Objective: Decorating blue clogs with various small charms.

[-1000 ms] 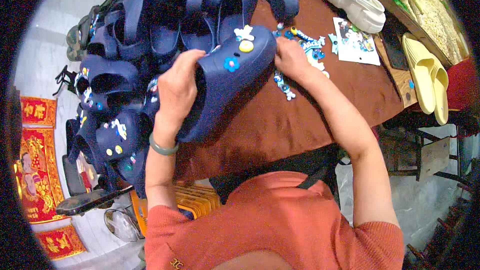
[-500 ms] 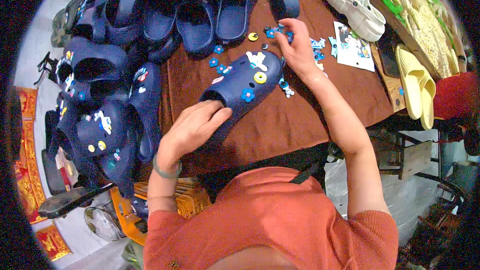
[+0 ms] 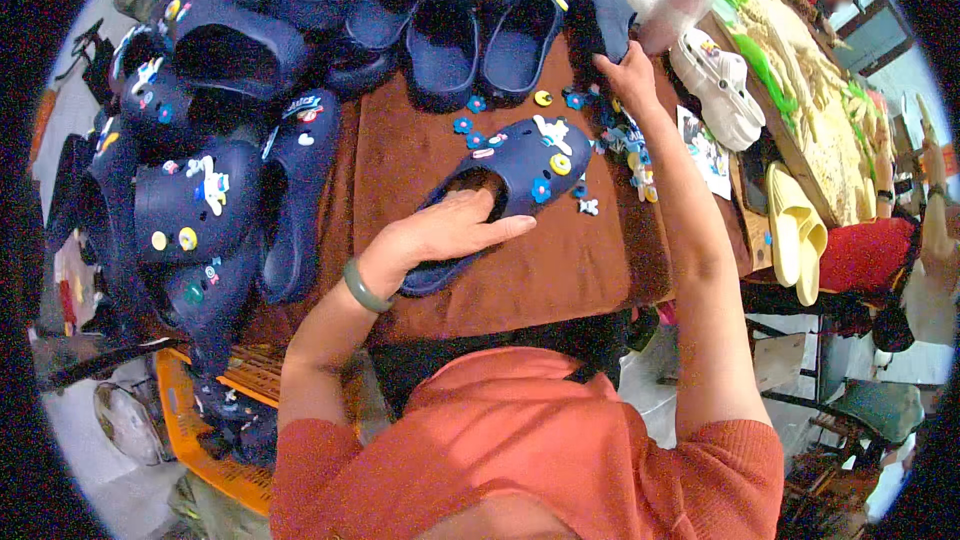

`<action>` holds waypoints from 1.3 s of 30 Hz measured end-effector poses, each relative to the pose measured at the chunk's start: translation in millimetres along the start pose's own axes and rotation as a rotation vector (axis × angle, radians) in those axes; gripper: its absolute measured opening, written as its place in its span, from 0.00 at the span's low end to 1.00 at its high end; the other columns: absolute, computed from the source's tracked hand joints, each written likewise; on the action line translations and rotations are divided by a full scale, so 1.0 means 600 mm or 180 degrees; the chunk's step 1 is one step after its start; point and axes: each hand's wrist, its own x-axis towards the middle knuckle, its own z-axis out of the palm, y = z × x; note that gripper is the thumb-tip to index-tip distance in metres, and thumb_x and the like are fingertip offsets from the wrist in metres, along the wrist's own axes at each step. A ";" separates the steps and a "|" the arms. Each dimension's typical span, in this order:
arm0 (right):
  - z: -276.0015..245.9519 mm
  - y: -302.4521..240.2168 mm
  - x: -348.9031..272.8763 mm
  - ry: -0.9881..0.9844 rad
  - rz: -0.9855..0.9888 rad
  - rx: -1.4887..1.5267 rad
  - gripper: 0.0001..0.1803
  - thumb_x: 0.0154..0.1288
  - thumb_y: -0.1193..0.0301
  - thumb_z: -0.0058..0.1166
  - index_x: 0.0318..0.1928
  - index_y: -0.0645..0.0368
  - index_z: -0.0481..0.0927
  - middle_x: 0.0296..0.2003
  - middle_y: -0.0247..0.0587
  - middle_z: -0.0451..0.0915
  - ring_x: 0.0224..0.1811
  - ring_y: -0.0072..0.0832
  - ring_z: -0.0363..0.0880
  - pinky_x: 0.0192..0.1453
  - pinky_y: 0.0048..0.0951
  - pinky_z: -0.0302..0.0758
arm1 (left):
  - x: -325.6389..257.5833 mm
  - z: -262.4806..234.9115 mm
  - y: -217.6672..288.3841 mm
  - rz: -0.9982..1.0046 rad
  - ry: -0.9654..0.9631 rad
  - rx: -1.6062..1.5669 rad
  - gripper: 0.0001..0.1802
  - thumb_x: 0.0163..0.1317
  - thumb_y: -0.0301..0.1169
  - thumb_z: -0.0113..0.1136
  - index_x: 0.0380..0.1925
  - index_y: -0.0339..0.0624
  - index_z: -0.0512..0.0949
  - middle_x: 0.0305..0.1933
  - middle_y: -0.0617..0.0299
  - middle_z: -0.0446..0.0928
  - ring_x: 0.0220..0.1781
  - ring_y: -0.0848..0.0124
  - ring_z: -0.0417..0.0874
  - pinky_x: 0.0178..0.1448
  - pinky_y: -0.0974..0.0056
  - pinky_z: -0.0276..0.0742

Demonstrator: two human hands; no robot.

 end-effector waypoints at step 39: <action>0.125 -0.221 -0.125 -0.1615 -0.4220 -0.0987 0.20 0.61 0.58 0.56 0.50 0.55 0.76 0.44 0.40 0.77 0.47 0.38 0.75 0.55 0.40 0.70 | -0.045 -0.007 0.000 0.0493 -0.0651 0.0224 0.30 0.63 0.51 0.56 0.30 0.26 0.76 0.31 0.33 0.75 0.37 0.44 0.79 0.44 0.51 0.73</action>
